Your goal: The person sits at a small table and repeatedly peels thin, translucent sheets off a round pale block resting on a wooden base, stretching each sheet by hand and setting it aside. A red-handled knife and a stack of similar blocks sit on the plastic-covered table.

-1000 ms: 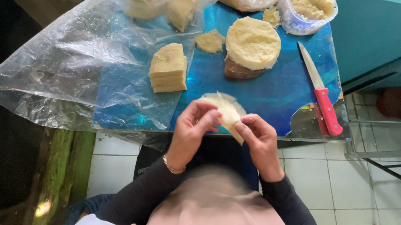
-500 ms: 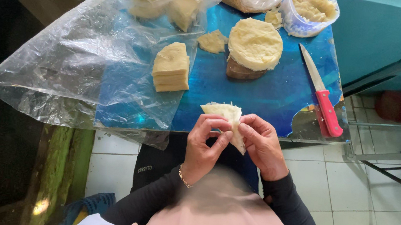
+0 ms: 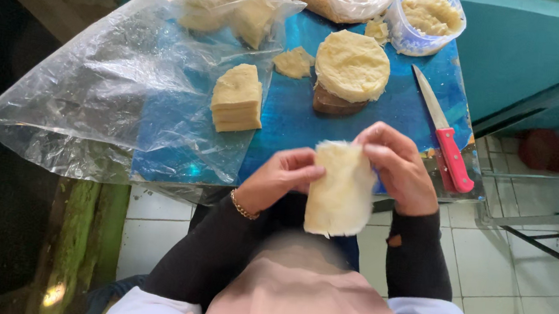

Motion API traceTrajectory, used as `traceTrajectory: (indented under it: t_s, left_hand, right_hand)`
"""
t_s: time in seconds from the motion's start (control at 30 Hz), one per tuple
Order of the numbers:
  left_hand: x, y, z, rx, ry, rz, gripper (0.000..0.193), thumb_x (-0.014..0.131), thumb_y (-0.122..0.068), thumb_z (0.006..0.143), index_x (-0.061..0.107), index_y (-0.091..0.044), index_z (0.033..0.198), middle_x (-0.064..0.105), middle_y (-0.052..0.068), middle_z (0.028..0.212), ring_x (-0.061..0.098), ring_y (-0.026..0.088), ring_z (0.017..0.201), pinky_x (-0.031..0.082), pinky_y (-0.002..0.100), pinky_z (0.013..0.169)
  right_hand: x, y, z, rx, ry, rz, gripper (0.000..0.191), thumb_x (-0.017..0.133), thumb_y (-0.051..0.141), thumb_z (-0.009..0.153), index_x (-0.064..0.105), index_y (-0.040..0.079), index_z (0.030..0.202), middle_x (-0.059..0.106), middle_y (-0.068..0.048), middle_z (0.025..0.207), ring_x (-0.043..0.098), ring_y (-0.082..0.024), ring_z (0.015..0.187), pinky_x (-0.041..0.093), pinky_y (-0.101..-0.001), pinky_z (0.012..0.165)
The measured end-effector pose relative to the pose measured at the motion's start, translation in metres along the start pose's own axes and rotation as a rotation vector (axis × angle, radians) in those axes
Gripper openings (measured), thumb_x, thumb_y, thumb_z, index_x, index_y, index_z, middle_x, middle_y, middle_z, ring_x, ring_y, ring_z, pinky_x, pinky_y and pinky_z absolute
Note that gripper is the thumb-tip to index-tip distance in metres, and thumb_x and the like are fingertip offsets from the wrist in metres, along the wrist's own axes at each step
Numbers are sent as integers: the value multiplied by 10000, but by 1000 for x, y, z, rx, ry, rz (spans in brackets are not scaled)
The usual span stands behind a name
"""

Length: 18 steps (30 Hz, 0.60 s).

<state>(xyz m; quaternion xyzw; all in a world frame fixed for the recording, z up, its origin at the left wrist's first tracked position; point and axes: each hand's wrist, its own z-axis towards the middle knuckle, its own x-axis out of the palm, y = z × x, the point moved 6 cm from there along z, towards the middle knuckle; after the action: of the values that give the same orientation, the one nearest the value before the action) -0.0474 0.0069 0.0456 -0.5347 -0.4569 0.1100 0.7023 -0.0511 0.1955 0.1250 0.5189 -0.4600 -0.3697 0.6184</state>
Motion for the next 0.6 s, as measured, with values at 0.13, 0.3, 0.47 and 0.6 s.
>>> traceTrajectory:
  t_s: [0.13,0.3,0.47,0.6]
  left_hand:
    - [-23,-18,10,223,-256,313,264,752,-175,990,658,-2,1167,704,35,987,644,92,873,524,281,739]
    - [-35,-42,6,166,-491,918,288,783,-240,862,711,-38,1053,754,81,833,721,130,695,560,285,638]
    - [-25,-44,-5,169,-491,956,302,776,-240,841,714,-43,1062,766,82,835,728,154,671,574,297,624]
    - [-26,-46,-10,204,-536,1025,285,799,-246,855,719,-39,1035,760,95,840,733,178,683,573,303,638]
  right_hand:
    - [-18,-27,38,-49,-199,-311,96,650,117,1015,665,31,1056,619,45,899,515,-27,805,409,-190,690]
    - [-24,-37,50,-293,-435,-669,59,691,90,1016,704,38,1043,675,22,853,588,-35,781,493,-215,703]
    - [-16,-24,45,-391,-486,-874,71,722,73,1000,729,44,1064,722,-49,926,657,-117,788,518,-259,712]
    - [2,-10,30,-523,-512,-1000,196,761,74,942,708,53,1130,674,-109,1128,663,-202,939,543,-296,713]
